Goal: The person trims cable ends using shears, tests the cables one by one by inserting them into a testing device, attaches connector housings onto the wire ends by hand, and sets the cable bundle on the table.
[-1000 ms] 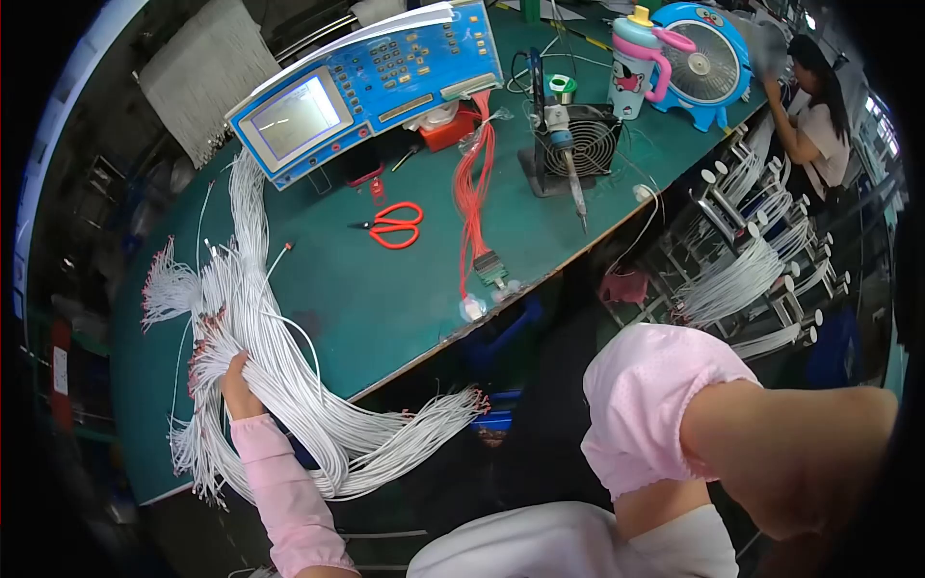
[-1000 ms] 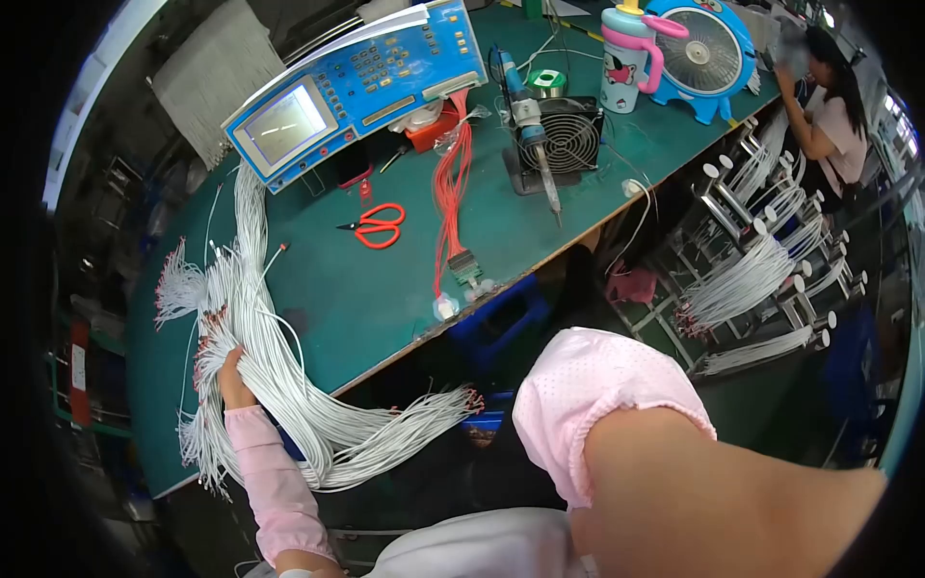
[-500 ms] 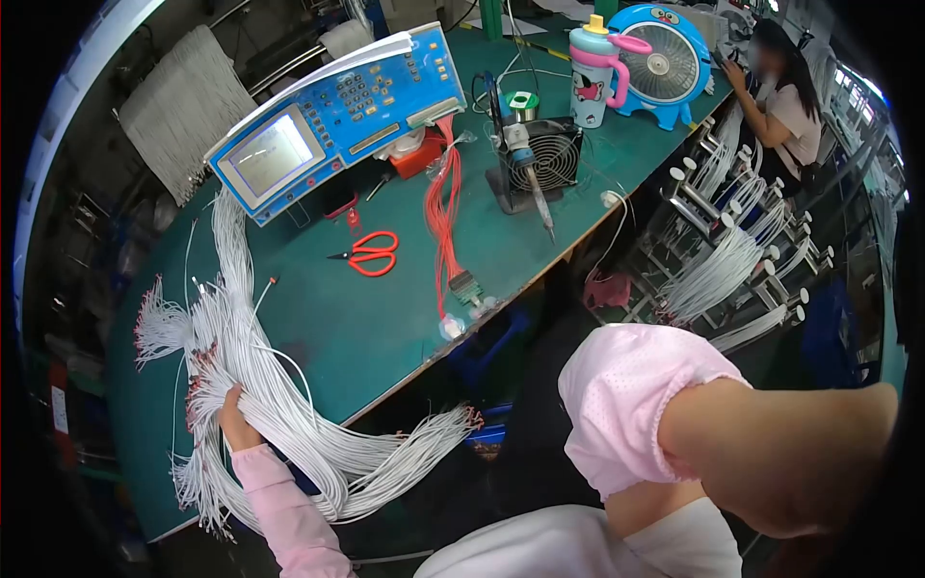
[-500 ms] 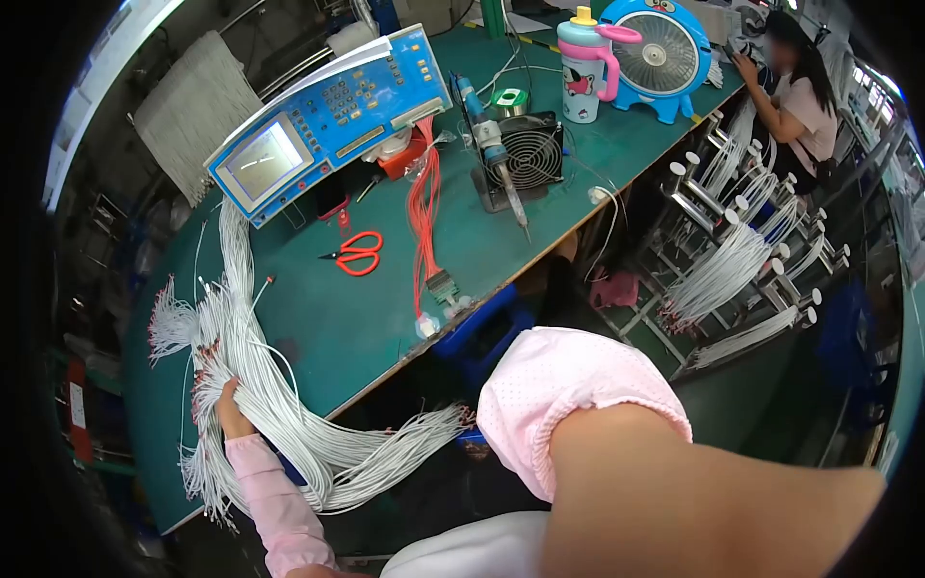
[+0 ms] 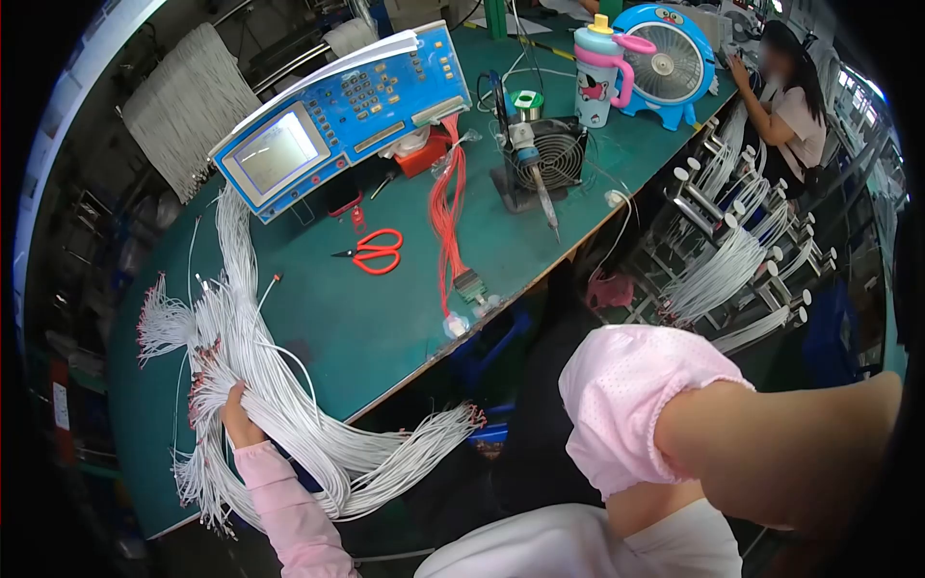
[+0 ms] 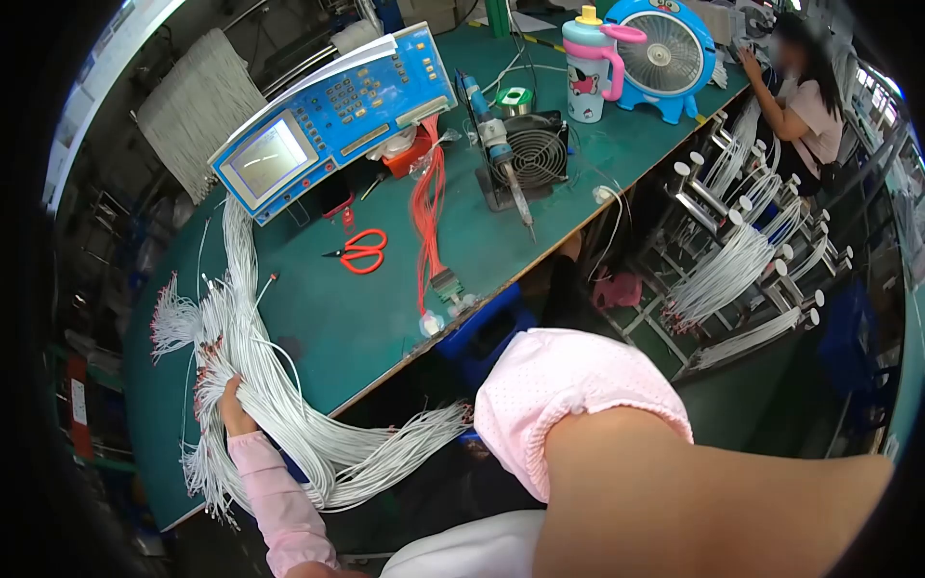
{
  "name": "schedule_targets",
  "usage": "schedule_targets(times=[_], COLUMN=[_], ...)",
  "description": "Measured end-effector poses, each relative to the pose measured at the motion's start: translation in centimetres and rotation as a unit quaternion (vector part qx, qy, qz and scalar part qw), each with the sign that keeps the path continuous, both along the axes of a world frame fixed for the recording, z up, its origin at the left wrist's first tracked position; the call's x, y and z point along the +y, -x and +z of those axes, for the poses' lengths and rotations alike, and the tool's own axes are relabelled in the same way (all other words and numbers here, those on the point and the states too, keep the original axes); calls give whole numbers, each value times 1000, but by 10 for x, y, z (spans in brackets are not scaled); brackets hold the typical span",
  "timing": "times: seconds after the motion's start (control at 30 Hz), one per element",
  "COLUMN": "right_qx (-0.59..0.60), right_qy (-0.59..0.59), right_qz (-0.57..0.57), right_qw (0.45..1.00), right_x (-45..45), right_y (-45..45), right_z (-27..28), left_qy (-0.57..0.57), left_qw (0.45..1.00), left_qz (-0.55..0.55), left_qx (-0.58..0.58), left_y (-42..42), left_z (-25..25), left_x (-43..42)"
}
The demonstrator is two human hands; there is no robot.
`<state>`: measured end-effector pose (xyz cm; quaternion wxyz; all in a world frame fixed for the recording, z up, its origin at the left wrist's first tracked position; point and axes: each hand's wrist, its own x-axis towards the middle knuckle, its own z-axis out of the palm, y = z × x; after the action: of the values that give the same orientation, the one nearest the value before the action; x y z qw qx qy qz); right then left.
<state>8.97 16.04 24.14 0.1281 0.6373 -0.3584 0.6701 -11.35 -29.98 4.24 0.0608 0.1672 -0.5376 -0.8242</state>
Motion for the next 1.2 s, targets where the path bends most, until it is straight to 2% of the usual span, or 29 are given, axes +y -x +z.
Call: schedule_targets(times=[0.1, 0.2, 0.47, 0.53, 0.73, 0.83, 1.2], right_qx=[-10, -1, -10, -11, -16, -14, -14], right_qy=[1, 2, 5, 4, 12, 10, 14], right_qz=[7, 16, 39, 44, 64, 73, 99], right_qw=[1000, 1000, 999, 999, 998, 997, 995], right_x=[1, 3, 2, 2, -3, -5, -10], right_y=[1, 2, 5, 7, 12, 14, 19], right_z=[0, 1, 0, 1, 2, 2, 3], left_qy=[-63, 5, -19, -54, -51, -26, -34], left_qw=[995, 999, 999, 997, 998, 999, 999], left_qz=[-24, 10, -7, -25, 8, -1, -10], left_qx=[-78, -38, -35, -52, -41, -32, -19], left_y=[-3, -4, 3, -5, -3, 2, 1], left_z=[6, 8, -5, 9, 8, -4, -1], left_x=[3, 7, -8, 8, 7, -4, -3])
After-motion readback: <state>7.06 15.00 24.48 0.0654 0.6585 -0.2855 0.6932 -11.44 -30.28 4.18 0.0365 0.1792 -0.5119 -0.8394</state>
